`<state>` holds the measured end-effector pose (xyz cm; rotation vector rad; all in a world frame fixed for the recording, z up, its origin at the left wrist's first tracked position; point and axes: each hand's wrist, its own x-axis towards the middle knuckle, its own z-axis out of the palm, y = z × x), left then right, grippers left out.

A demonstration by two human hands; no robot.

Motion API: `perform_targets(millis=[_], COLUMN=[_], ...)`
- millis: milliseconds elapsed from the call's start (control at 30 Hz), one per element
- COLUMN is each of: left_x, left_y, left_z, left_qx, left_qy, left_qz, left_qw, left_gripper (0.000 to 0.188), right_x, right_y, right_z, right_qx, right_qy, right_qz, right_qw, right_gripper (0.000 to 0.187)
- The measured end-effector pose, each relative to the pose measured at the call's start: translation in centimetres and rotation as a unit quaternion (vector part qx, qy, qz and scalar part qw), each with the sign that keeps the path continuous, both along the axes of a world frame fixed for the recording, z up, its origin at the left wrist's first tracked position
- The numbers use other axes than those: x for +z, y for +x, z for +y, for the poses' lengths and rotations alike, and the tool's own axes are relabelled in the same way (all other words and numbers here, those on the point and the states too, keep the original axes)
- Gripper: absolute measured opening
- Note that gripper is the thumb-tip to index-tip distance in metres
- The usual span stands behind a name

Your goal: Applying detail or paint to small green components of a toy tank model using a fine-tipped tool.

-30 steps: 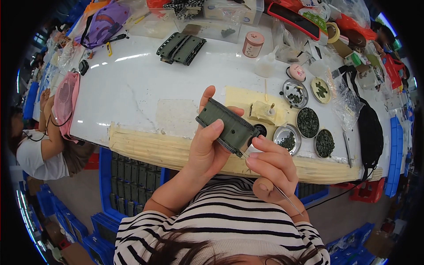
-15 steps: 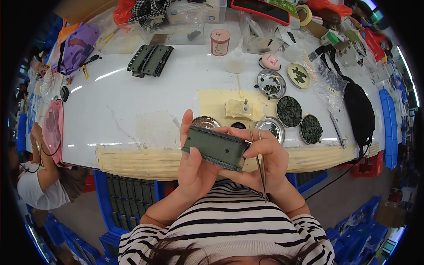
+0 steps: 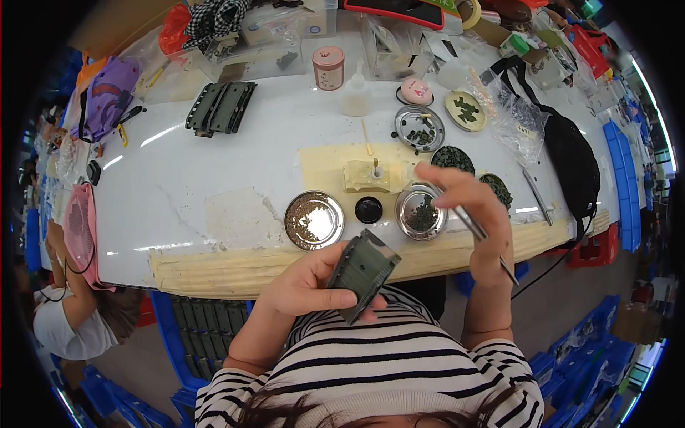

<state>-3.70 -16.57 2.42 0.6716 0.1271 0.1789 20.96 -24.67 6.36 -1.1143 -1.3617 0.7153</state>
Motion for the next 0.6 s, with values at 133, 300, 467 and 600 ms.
perform_targets(millis=[133,300,467,600], left_x=[0.0,0.8,0.8,0.8], left_y=[0.0,0.5,0.4,0.3], left_z=[-0.6,-1.1,-1.3,-1.4], left_qx=[0.116,0.177,0.197,0.219], left_qy=[0.018,0.096,0.107,0.117], left_qz=[0.008,0.081,0.102,0.106], left_qw=[0.993,0.976,0.969,0.963], left_gripper=[0.057,0.053,0.052,0.051], right_x=[0.4,-1.5,-2.2,-2.4], right_y=[3.6,6.0,7.0,6.9], right_z=[1.3,2.9,3.9,4.1], right_qx=[-0.211,-0.164,-0.121,-0.118], right_qy=[-0.01,-0.08,-0.082,-0.085], right_qz=[-0.397,-0.429,-0.464,-0.477], right_qw=[0.893,0.885,0.874,0.867], right_gripper=[0.018,0.009,0.008,0.01])
